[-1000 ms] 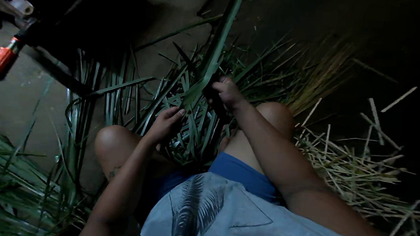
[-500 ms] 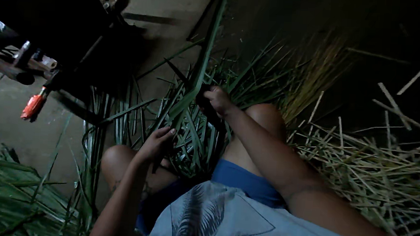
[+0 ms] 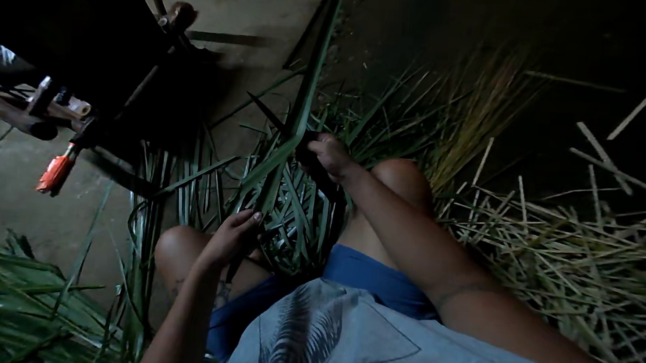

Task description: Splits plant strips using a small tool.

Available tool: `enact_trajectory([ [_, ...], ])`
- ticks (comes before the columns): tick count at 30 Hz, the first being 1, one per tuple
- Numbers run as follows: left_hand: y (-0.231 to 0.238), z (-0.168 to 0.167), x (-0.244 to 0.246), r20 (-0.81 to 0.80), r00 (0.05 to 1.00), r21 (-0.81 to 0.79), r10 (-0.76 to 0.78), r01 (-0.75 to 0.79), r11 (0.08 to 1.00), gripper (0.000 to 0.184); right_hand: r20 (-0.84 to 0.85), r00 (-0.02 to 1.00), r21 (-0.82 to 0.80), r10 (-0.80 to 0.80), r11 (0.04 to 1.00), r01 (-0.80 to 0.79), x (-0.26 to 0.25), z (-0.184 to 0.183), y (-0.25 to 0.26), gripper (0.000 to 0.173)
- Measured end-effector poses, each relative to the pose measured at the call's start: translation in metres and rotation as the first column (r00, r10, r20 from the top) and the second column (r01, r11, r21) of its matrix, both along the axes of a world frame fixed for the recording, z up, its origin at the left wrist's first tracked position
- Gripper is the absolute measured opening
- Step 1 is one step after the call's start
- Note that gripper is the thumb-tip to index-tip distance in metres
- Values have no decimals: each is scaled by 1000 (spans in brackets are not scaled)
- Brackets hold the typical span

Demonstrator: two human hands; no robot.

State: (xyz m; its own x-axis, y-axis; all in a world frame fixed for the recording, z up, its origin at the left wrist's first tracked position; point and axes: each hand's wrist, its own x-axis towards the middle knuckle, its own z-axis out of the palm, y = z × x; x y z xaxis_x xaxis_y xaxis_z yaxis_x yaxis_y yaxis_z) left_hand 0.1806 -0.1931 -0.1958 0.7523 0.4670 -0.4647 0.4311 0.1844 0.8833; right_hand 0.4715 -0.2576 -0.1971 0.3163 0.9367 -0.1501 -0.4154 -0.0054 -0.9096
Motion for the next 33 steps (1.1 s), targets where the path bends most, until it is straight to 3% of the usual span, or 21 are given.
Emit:
enact_trajectory([
  [17, -13, 5, -37, 23, 999, -124, 24, -21, 992, 26, -15, 999, -9, -43, 999, 43, 9, 3, 1, 24],
  [33, -13, 10, -79, -45, 998, -45, -39, 37, 998, 28, -49, 995, 70, -86, 994, 89, 17, 8, -3, 21],
])
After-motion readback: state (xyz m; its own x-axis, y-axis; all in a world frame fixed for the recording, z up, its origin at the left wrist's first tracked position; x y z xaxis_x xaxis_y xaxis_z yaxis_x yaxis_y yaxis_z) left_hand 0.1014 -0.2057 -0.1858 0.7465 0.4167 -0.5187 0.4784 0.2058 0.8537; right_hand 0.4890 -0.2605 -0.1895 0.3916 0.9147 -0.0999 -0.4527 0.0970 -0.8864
